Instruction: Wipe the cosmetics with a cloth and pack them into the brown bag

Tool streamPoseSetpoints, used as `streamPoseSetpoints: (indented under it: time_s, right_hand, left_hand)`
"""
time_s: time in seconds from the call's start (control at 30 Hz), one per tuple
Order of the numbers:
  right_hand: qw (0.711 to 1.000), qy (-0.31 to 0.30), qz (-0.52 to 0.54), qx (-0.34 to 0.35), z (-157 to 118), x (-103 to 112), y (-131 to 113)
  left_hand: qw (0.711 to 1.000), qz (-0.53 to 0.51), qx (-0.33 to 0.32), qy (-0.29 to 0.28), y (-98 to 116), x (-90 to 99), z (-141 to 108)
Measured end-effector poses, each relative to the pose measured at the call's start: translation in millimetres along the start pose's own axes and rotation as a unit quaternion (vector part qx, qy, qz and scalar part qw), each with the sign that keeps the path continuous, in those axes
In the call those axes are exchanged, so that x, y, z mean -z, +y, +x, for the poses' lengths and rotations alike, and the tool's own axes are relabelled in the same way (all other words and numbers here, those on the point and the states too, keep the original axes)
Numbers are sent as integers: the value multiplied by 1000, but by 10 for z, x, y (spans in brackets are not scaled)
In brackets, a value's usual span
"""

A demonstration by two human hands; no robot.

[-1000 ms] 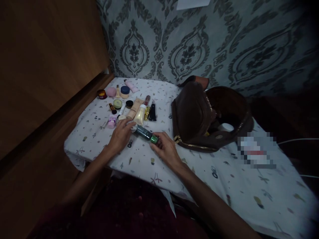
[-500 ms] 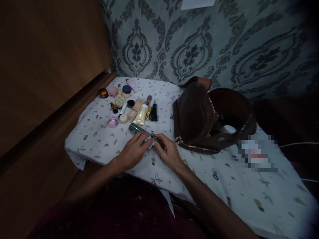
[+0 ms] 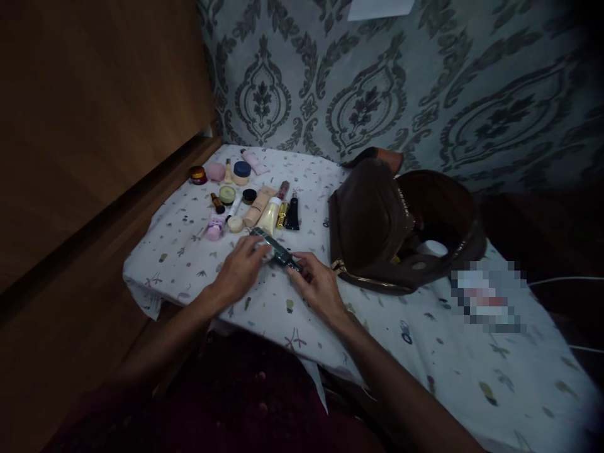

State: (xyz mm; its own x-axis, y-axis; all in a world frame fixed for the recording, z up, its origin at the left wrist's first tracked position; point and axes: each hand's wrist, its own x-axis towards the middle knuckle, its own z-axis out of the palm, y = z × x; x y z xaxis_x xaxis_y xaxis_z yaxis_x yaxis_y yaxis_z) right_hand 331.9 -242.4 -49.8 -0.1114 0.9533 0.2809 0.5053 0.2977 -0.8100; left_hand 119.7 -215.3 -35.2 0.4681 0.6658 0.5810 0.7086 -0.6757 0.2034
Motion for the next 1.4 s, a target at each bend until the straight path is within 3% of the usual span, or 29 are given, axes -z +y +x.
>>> streamPoseSetpoints:
  time_s: [0.1,0.2,0.43,0.53,0.67,0.77,0.83,0.9,1.0,1.1,1.2,1.3,1.4]
  right_hand:
    - [999,-26,22,-1,-13,19,-13]
    - [998,-47,34,-3,-8,21,12]
    - [999,-24,-30,34,35,18,36]
    - [999,-7,-30,29,34,3,40]
    - [1000,9,7,2,14,-14,32]
    - [998,-18,56,-25,6,-15,33]
    - [995,-30,87,-39,9,-14,40]
    - [991,-34,114,-54,14,-7,42]
    - [990,-43,116,-66,21,12,20]
    - [997,-33,55,-43,29,27,-6]
    - [1000,3,-5,-8,40,16,-2]
    - [999,18,-27,7,49,-3,11]
    - [999,17,-31,20,41,-7,5]
  left_hand:
    - [997,-13,-74,-31,242,-13,-23]
    - [996,-10,-78,-33,269,-8,-6]
    - [1000,1,27,-10,-287,61,62]
    - [999,-13,51,-4,-356,71,47]
    - [1000,-14,13,17,-54,13,-33]
    - [997,-17,-73,-14,242,-45,-82]
    - [995,-14,-97,-31,318,-69,-81]
    - [997,-10,-74,-33,255,-75,-50]
    - [1000,-7,-15,-18,-17,-52,29]
    - [999,-18,30,-6,-294,-5,96]
    - [997,-38,64,-7,-392,28,104]
    - [998,-41,50,1,-258,34,60]
    - [999,-35,-26,-18,-3,30,34]
